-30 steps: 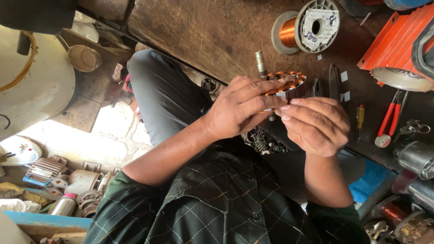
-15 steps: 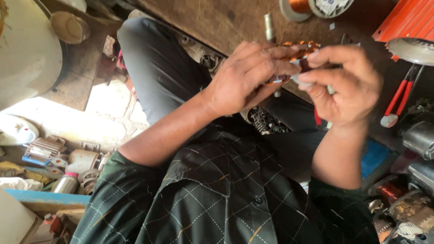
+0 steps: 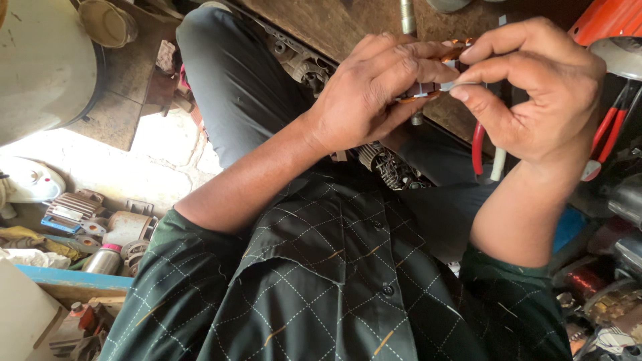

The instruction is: The person sits on the floor and works on a cylindrical electrical component with copper windings. They insert small white insulating pieces into slots between the windings, using a screwdriver to press them in and pliers to trim excess material. The person repeats this process for multiple slots around the component.

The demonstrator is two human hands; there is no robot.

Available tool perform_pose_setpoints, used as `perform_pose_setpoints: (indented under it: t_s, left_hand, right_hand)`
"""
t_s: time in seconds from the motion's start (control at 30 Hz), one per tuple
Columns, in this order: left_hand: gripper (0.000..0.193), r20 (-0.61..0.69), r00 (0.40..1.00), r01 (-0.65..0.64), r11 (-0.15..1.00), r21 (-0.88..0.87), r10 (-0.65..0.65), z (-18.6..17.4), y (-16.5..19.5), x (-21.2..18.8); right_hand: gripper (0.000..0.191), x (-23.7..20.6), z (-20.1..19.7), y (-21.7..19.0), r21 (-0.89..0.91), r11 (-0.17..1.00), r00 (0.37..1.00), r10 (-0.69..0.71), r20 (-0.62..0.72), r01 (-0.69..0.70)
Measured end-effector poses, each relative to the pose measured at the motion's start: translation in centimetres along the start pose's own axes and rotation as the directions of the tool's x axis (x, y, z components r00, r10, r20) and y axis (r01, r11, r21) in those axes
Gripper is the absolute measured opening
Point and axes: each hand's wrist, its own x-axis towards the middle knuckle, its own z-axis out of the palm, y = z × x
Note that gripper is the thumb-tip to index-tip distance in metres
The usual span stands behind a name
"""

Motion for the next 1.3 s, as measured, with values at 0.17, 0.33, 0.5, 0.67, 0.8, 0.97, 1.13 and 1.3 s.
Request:
perform_pose_setpoints:
  t_s: [0.17, 0.33, 0.5, 0.67, 0.8, 0.97, 1.13, 1.3]
  left_hand:
    - [0.036, -0.015, 1.000, -0.004, 1.000, -0.009, 0.004, 0.1, -0.1, 0.0]
    - [0.035, -0.014, 1.000, -0.002, 1.000, -0.024, 0.002, 0.1, -0.2, 0.1]
    - [0.034, -0.022, 1.000, -0.004, 0.999, -0.045, 0.003, 0.1, -0.1, 0.0]
    - [0.034, -0.056, 0.998, -0.017, 0.999, -0.030, 0.015, 0.4, -0.3, -0.2]
    - [0.046, -0.024, 0.998, 0.058, 0.998, -0.008, -0.058, 0.8, -0.3, -0.3]
    - [0.061, -0.045, 0.999, -0.003, 1.000, 0.025, 0.004, 1.1, 0.3, 0.0]
    - [0.070, 0.055, 0.998, 0.029, 0.998, 0.057, -0.032, 0.5, 1.9, 0.7]
    - [0.073, 0.103, 0.994, 0.007, 0.983, 0.182, -0.026, 0.2, 3.9, 1.2]
  right_hand:
    - [0.015, 1.2, -0.7, -1.0, -0.053, 0.998, 0.998, -0.023, 0.052, 0.025]
    - [0.016, 2.1, -1.1, -1.9, -0.091, 0.995, 0.997, -0.033, 0.076, 0.040]
    - [0.016, 2.2, -1.0, -2.3, -0.121, 0.993, 0.997, 0.017, 0.078, -0.008]
    - [0.023, 1.7, -0.3, -2.0, -0.064, 0.998, 1.000, 0.019, 0.011, -0.018]
    - [0.028, 0.8, 0.5, -1.7, 0.001, 1.000, 0.996, 0.011, -0.088, -0.011]
    - [0.025, -0.1, 1.5, -1.5, 0.033, 0.999, 0.988, -0.002, -0.157, 0.007]
    - [0.017, -1.8, 2.2, -0.8, 0.141, 0.990, 0.968, 0.022, -0.250, 0.013]
    - [0.014, -4.9, 4.1, 0.2, 0.691, 0.717, 0.859, 0.296, -0.418, 0.089]
